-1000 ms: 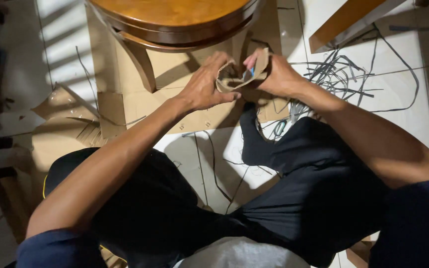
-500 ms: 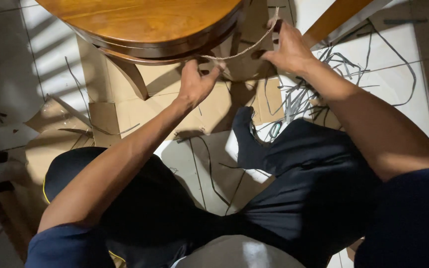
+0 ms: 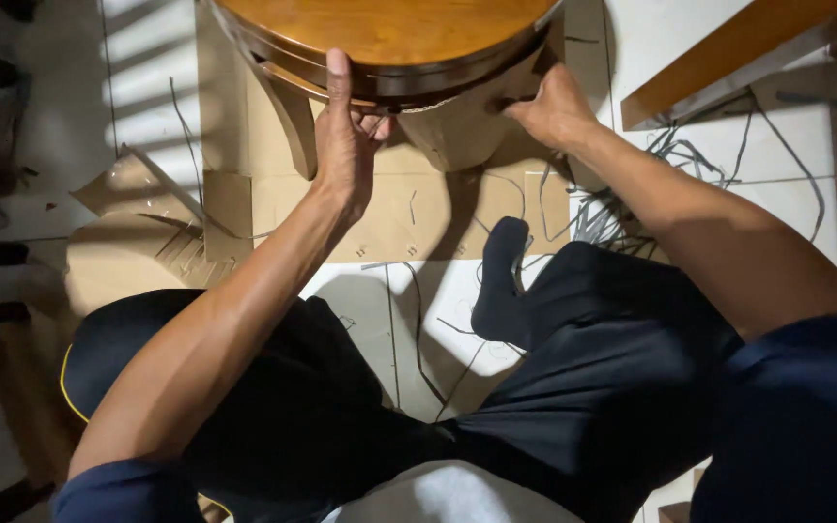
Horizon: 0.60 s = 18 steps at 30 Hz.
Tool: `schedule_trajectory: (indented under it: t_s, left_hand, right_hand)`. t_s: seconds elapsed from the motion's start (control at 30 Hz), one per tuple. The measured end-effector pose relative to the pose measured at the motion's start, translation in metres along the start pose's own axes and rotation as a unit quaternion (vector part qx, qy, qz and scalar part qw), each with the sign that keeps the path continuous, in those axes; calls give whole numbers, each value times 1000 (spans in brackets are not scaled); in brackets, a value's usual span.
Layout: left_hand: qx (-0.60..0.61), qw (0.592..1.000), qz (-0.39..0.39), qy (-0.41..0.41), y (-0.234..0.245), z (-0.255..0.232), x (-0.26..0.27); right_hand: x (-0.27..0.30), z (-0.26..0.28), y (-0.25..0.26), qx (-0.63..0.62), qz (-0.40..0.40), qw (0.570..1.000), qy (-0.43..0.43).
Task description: Wrapping a wooden chair leg with cardboard and securing it with plastic ties
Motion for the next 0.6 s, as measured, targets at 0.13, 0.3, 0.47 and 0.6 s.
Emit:
schedule_trajectory:
  t_s: [0.13, 0.3, 0.47, 0.6]
  left_hand:
    - [-44, 998, 35, -28, 12, 0, -18]
    - [24, 997, 34, -63, 44, -22, -48]
    - [0, 997, 53, -57, 115, -18, -110]
    - [-68, 990, 41, -120, 118, -53, -107]
  right_hand:
    - [6, 11, -8, -20, 3, 998, -65]
    - [27, 67, -20, -47, 22, 998, -30]
    - [37, 103, -36, -55, -34, 997, 37]
    - [40, 121, -39, -83, -34, 992, 85]
Point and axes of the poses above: each hand's wrist, its own x-axis away from the middle knuckle, its own y-axis out of the back of the hand, z = x × y, the point moved 6 cm from there along -x, towards the middle knuckle, and after that the axes turned 11 degrees about -z, right-handed, at the moved point
